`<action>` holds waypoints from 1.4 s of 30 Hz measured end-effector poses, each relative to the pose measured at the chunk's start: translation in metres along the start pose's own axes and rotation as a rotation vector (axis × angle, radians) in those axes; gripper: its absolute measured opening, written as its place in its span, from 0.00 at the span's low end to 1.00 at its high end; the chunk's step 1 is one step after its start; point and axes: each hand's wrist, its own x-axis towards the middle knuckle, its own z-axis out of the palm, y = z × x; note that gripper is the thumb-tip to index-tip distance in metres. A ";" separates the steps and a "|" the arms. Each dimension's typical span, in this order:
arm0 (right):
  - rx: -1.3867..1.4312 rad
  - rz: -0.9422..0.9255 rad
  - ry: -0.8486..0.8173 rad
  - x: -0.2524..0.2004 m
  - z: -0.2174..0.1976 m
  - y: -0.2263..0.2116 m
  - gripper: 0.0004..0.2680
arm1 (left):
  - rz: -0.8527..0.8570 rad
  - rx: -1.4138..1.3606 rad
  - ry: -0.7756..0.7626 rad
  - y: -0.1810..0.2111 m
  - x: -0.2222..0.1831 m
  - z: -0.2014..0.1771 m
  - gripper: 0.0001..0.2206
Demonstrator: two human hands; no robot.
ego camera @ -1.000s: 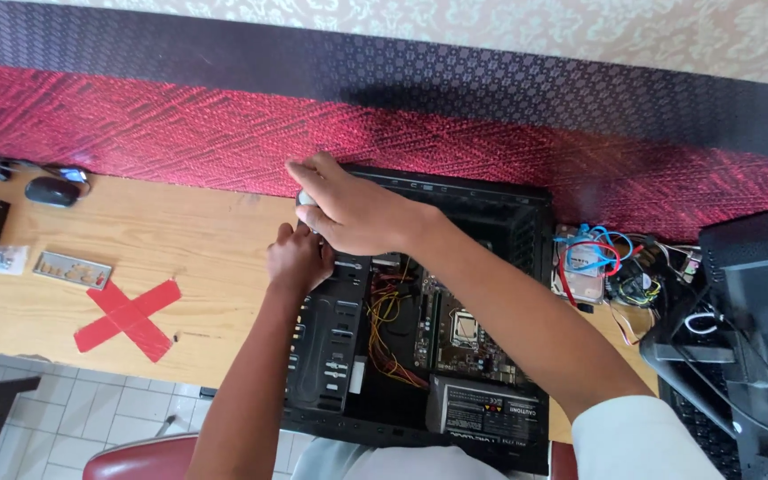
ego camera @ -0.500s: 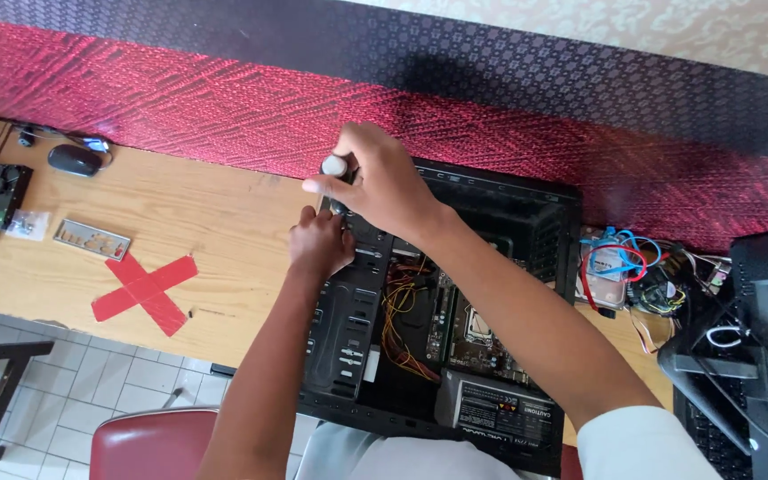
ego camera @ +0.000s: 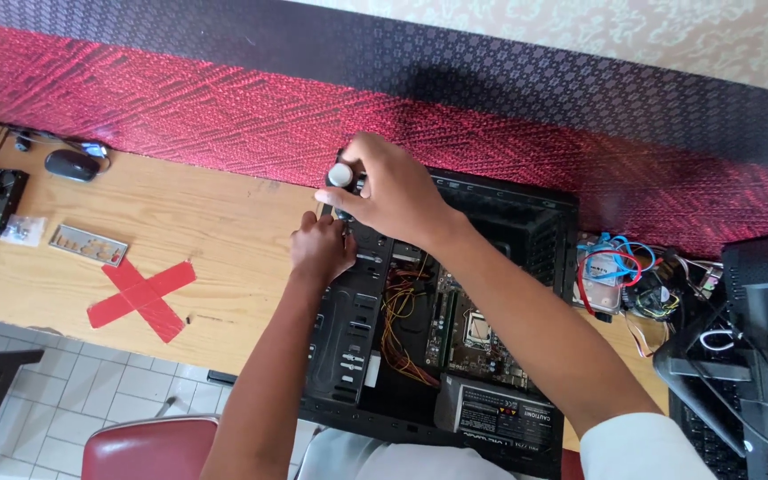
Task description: Installing a hard disk drive into a computer case and securing it with screws using a manual screwdriver.
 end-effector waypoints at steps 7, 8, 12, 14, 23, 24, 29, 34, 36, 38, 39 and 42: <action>0.015 -0.026 -0.036 -0.002 -0.015 -0.015 0.14 | -0.014 -0.009 0.017 0.000 0.000 0.004 0.08; -0.017 -0.027 -0.121 -0.002 -0.022 -0.025 0.15 | -0.009 0.004 0.035 -0.001 0.000 0.007 0.08; -0.109 -0.010 -0.201 0.000 -0.019 -0.026 0.15 | -0.022 0.003 0.043 -0.001 0.000 0.003 0.08; -0.247 0.071 -0.083 -0.001 -0.008 -0.020 0.16 | -0.028 0.032 0.058 0.000 0.001 0.002 0.09; -0.155 -0.012 -0.098 -0.007 -0.012 -0.025 0.18 | -0.014 0.016 0.117 -0.002 0.001 0.005 0.07; -0.158 -0.004 -0.092 -0.007 -0.015 -0.026 0.18 | -0.004 0.012 0.115 -0.002 0.002 0.002 0.07; -0.314 0.020 -0.126 -0.011 -0.018 -0.028 0.12 | 0.013 0.036 0.098 -0.004 -0.002 0.002 0.08; -0.378 0.039 0.000 -0.004 -0.008 -0.014 0.16 | 0.050 0.030 0.123 -0.005 0.004 0.001 0.09; -0.321 0.063 0.017 -0.007 -0.007 -0.014 0.18 | 0.057 0.009 0.113 -0.005 0.001 0.001 0.09; -0.134 0.066 0.049 -0.009 -0.009 -0.014 0.17 | 0.059 0.019 0.119 -0.006 0.001 0.001 0.09; -0.135 0.068 0.047 -0.011 -0.009 -0.014 0.17 | 0.058 0.016 0.118 -0.005 0.002 0.001 0.09; -0.066 0.034 0.011 -0.016 -0.012 -0.018 0.14 | 0.057 0.009 0.131 -0.005 0.002 0.001 0.08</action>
